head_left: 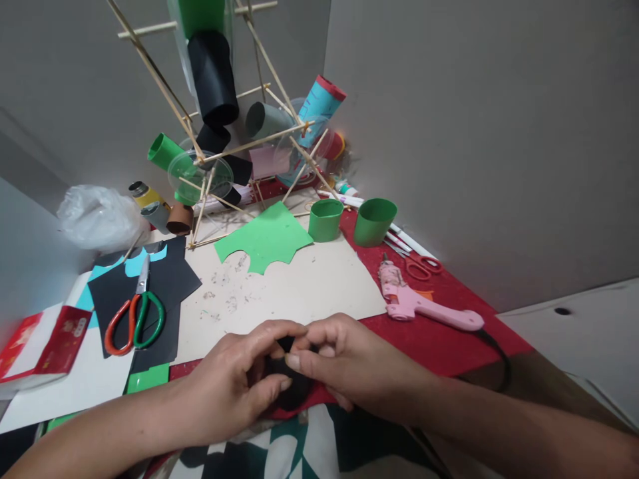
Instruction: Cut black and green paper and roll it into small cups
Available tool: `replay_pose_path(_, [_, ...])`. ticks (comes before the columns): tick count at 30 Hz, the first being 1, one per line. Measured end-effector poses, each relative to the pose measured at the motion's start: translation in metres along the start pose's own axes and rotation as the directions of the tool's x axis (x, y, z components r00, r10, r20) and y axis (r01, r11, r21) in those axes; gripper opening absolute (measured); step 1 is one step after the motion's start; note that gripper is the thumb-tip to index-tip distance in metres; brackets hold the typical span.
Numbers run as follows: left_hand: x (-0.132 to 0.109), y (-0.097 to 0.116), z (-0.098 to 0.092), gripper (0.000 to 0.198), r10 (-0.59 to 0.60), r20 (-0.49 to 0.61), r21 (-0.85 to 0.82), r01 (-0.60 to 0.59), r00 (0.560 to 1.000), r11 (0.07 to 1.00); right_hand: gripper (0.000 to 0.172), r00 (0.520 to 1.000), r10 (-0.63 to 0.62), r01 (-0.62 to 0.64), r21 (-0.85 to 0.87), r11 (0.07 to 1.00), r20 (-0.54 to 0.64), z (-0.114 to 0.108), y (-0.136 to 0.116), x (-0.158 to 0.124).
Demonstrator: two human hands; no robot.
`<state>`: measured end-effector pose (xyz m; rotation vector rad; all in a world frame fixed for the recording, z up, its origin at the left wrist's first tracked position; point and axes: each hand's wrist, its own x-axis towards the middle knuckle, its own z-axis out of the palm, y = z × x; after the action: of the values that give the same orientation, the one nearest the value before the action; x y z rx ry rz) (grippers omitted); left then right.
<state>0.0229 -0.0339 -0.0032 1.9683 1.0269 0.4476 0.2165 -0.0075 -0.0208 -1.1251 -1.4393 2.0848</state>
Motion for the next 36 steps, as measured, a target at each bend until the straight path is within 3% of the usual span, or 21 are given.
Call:
replay_pose_path(4, [-0.004, -0.001, 0.005, 0.046, 0.05, -0.022, 0.045, -0.049, 0.998, 0.998, 0.021, 0.997, 0.048, -0.046, -0.033, 0.998, 0.06, -0.004, -0.002, 0.001])
replay_pose_path(8, [-0.006, -0.007, 0.008, 0.016, 0.026, -0.052, 0.022, -0.025, 0.998, 0.999, 0.026, 0.994, 0.1, -0.094, -0.136, 0.986, 0.035, -0.004, -0.004, -0.001])
replay_pose_path(11, [-0.004, -0.009, 0.008, 0.004, 0.018, -0.106, 0.034, -0.014, 0.994, 0.999, 0.018, 0.997, -0.08, 0.078, -0.257, 0.963, 0.002, -0.005, 0.001, -0.005])
replay_pose_path(13, [-0.003, -0.009, 0.007, 0.003, 0.022, -0.138, 0.053, -0.014, 0.99, 0.998, 0.014, 0.97, -0.243, 0.22, -0.325, 0.92, -0.031, -0.007, 0.008, -0.007])
replay_pose_path(17, [-0.003, -0.009, 0.006, 0.006, 0.026, -0.151, 0.071, -0.016, 0.988, 0.997, 0.015, 0.875, -0.484, 0.419, -0.474, 0.774, -0.017, -0.015, 0.028, -0.009])
replay_pose_path(20, [-0.004, -0.012, 0.007, 0.009, 0.04, -0.147, 0.098, -0.026, 0.988, 0.995, 0.014, 0.718, -0.69, 0.569, -0.643, 0.512, 0.086, -0.021, 0.043, -0.007])
replay_pose_path(22, [-0.006, -0.015, 0.008, 0.012, 0.087, -0.157, 0.125, -0.067, 0.984, 0.99, 0.013, 0.629, -0.764, 0.618, -0.69, 0.377, 0.145, -0.022, 0.05, -0.004])
replay_pose_path(26, [-0.007, -0.019, 0.01, 0.014, 0.226, -0.184, 0.191, -0.191, 0.956, 0.963, 0.008, 0.552, -0.813, 0.638, -0.722, 0.267, 0.187, -0.02, 0.056, 0.0])
replay_pose_path(29, [-0.005, -0.02, 0.009, 0.012, 0.262, -0.173, 0.242, -0.217, 0.95, 0.946, 0.009, 0.547, -0.815, 0.616, -0.75, 0.239, 0.189, -0.019, 0.057, -0.001])
replay_pose_path(36, [-0.003, -0.016, 0.002, 0.014, 0.234, -0.008, 0.301, -0.221, 0.972, 0.928, 0.023, 0.618, -0.725, 0.579, -0.8, 0.158, 0.304, -0.021, 0.049, -0.009])
